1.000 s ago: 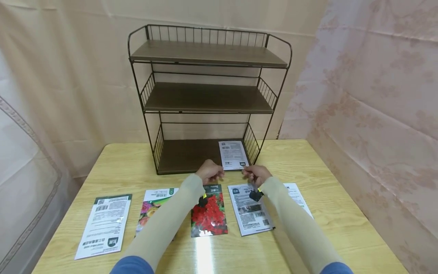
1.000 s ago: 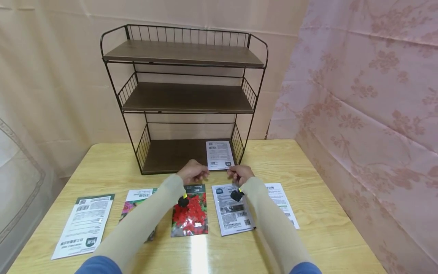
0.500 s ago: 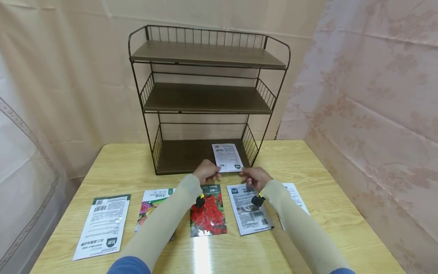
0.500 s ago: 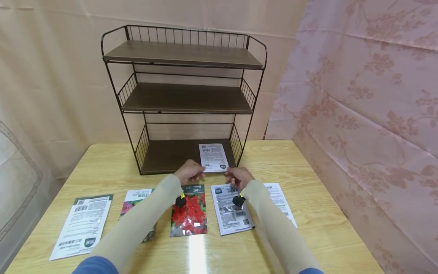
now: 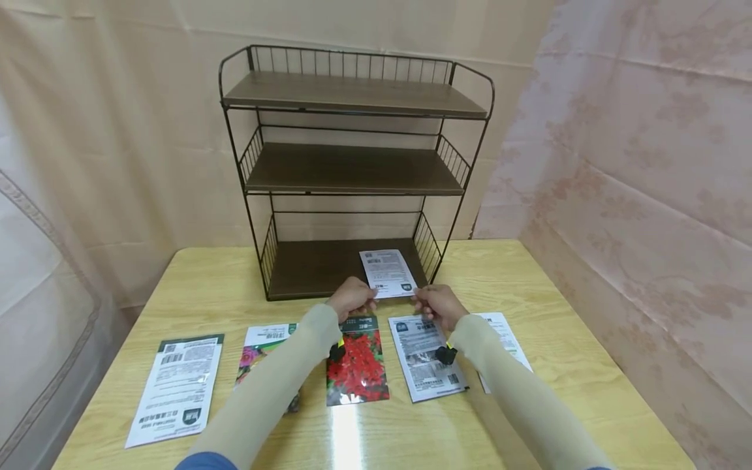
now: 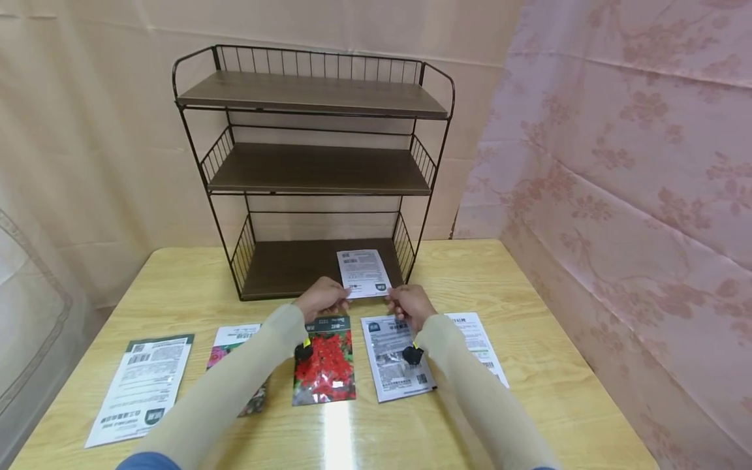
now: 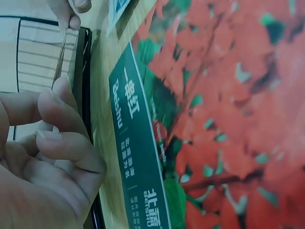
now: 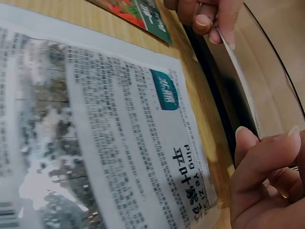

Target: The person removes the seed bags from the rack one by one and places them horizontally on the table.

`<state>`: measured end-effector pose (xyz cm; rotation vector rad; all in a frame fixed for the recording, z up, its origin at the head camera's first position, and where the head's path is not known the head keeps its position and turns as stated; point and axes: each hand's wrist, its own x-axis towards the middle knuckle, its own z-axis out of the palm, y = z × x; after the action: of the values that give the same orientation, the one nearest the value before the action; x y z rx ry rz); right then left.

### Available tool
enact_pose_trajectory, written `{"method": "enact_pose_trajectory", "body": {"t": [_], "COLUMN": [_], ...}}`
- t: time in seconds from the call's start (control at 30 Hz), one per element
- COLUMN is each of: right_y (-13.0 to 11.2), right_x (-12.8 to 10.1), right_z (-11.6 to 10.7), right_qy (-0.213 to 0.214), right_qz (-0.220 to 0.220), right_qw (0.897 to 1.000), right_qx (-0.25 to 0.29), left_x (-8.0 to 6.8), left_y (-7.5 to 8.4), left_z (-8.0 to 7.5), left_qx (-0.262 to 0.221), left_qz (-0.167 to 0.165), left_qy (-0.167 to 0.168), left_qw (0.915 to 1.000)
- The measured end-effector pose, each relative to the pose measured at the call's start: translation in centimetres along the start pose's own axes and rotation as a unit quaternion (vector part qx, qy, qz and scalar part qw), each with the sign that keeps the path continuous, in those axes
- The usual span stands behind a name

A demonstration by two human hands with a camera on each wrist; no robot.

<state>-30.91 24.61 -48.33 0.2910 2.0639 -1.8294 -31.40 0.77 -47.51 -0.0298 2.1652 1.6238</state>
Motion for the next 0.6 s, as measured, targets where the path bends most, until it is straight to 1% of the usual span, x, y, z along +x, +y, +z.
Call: {"method": "enact_pose_trajectory", "body": {"t": [0.13, 0.27, 0.4, 0.6], "right_y": [0.0, 0.1, 0.3, 1.0], "right_x": [-0.7, -1.6, -2.4, -3.8], "right_z": [-0.2, -0.3, -0.4, -0.8], "right_qy": [0.006, 0.005, 0.005, 0.008], "right_qz": [-0.017, -0.027, -0.031, -0.031], "right_qw": [1.0, 1.0, 0.999, 0.999], "right_qx": [-0.003, -0.012, -0.022, -0.03], "left_x": [-0.6, -1.4, -2.5, -4.1], "left_y": [0.1, 0.1, 0.1, 0.4], "left_z": [0.2, 0.6, 1.1, 1.9], "left_qx": [0.033, 0.06, 0.063, 0.056], "left_qz": [0.009, 0.019, 0.029, 0.051], "left_qy": [-0.003, 0.006, 0.013, -0.002], "left_qw": [0.9994, 0.998, 0.9975, 0.9971]}}
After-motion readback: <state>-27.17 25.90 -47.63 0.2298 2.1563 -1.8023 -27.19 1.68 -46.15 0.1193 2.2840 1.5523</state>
